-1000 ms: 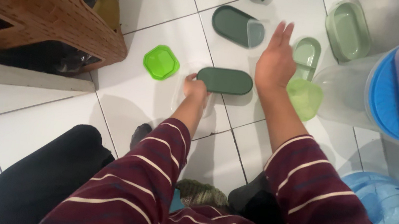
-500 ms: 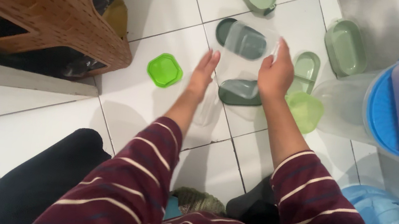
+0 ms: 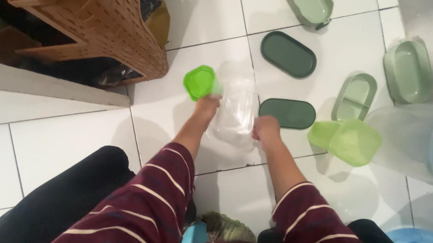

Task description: The person kneels on a tiled floor and pairs various plastic containers with their lids, then stacks them into a single vertical pile. The person handles pink, blue, clear, and green containers, securing each lid before adding it to the stack.

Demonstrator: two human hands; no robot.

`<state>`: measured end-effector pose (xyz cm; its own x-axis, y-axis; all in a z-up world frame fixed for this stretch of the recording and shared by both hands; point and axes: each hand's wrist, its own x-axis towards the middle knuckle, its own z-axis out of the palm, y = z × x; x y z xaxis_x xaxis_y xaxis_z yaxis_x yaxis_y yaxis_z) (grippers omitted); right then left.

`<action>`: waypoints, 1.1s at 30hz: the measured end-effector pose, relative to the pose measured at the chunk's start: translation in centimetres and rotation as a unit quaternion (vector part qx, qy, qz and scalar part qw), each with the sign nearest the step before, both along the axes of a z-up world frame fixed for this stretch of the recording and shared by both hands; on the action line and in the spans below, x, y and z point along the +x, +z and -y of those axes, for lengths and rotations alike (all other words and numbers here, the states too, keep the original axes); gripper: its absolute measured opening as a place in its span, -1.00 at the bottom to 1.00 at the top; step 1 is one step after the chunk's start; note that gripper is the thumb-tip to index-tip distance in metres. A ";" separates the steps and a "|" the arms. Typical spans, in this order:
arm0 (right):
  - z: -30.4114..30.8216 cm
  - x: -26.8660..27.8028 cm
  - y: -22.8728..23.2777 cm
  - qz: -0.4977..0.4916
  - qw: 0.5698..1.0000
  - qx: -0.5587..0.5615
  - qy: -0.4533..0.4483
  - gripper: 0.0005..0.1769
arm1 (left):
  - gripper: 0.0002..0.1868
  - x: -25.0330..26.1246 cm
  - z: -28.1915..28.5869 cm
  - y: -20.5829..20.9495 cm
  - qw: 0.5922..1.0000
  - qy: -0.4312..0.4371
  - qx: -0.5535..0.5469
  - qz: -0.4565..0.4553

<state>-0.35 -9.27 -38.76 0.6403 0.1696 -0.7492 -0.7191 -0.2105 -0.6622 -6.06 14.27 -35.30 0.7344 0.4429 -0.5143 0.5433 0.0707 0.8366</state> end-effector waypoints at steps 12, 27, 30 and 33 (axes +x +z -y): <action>0.3 -1.2 3.2 -0.155 0.986 -0.015 -0.061 -0.90 | -0.49 -1.0 0.6 6.2 0.981 -0.037 -0.138 -0.130; 3.3 6.5 22.5 0.419 0.844 -0.044 -0.332 -0.29 | -0.35 4.3 3.6 9.9 0.995 0.074 -0.033 0.063; 3.3 6.0 25.9 0.348 0.889 0.013 -0.296 -0.26 | -0.29 4.7 4.9 12.1 0.997 0.053 -0.041 0.050; 3.6 4.9 26.7 0.208 0.957 -0.001 -0.204 -0.31 | -0.20 4.9 6.3 14.7 0.993 0.006 -0.109 0.037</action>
